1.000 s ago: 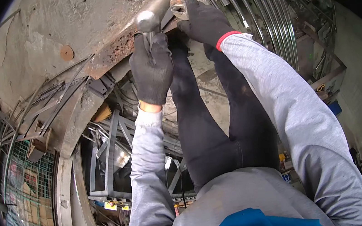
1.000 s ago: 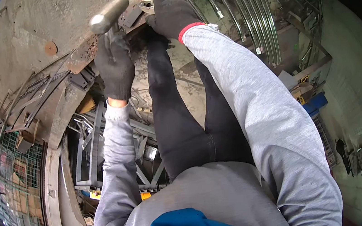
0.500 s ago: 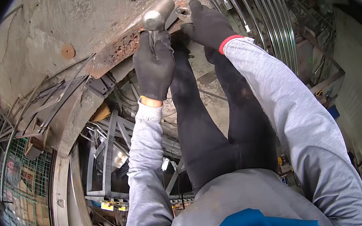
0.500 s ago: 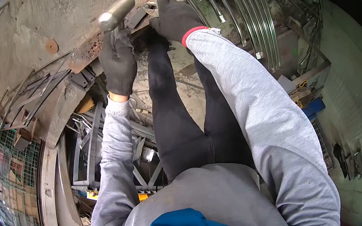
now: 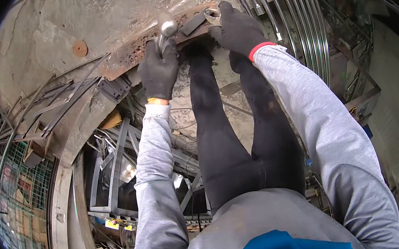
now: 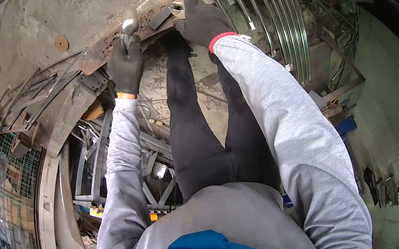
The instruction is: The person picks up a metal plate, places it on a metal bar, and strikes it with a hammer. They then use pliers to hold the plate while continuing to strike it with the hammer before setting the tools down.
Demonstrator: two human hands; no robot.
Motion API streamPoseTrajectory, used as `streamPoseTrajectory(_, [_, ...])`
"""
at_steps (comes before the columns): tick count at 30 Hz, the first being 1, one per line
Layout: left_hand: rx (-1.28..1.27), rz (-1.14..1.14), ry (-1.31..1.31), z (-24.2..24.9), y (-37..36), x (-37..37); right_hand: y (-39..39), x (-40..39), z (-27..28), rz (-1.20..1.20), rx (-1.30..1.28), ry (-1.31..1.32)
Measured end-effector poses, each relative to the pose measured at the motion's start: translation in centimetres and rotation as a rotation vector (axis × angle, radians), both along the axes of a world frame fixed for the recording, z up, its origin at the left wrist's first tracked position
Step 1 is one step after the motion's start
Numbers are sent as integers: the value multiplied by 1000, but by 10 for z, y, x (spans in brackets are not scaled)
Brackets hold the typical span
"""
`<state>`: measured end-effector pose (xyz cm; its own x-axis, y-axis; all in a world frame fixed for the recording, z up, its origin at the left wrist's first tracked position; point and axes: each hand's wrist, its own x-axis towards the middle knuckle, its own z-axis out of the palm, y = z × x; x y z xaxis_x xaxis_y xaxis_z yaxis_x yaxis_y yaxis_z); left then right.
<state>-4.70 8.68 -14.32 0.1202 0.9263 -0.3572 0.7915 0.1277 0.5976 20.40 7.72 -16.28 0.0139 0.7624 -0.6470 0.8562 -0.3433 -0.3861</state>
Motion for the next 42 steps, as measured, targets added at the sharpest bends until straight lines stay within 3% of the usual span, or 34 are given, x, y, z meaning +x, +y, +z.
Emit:
streamPoseTrajectory(2, [182,-75,262,-5,-5,-29,-1,3,-7,-9,26,5])
streamPoseTrajectory(5, [186,-248,470,-26,-4,-72,0,-3,-1,-30,9,8])
streamPoseTrajectory(8, [371,-342,491,-48,-8,-93,-5,-6,-4,-30,17,-23])
streamPoseTrajectory(9, [266,-352,524,-48,-7,-92,-6,-7,-5,-23,70,-38])
streamPoseTrajectory(12, [284,-291,566,-48,-7,-83,-7,-10,-6,-51,26,-32])
streamPoseTrajectory(14, [311,-205,567,-16,0,-53,-2,-13,1,-59,6,-20])
streamPoseTrajectory(16, [303,-125,384,8,3,-23,-4,-16,0,-100,-24,-30])
streamPoseTrajectory(18, [539,-259,302,-19,-6,14,-9,-17,1,-164,-29,14])
streamPoseTrajectory(20, [477,-389,389,-41,-8,38,-6,-14,0,-223,-9,48])
streamPoseTrajectory(23, [347,-382,412,-60,8,52,-8,2,-6,-336,-66,187])
streamPoseTrajectory(25, [295,-496,341,-59,21,43,-4,19,-15,-439,-84,626])
streamPoseTrajectory(26, [287,-483,339,-57,19,40,-6,24,-14,-428,-94,621])
streamPoseTrajectory(28, [415,-530,297,-62,20,33,-7,35,-17,-584,-263,776])
streamPoseTrajectory(29, [471,-521,258,-64,20,32,-11,35,-22,-448,-109,644])
streamPoseTrajectory(32, [432,-539,376,-64,24,29,-7,36,-2,-238,-29,589])
streamPoseTrajectory(35, [419,-516,312,-63,24,29,-3,35,7,-116,-2,405])
streamPoseTrajectory(42, [503,-461,240,-69,23,27,6,31,-8,89,103,274])
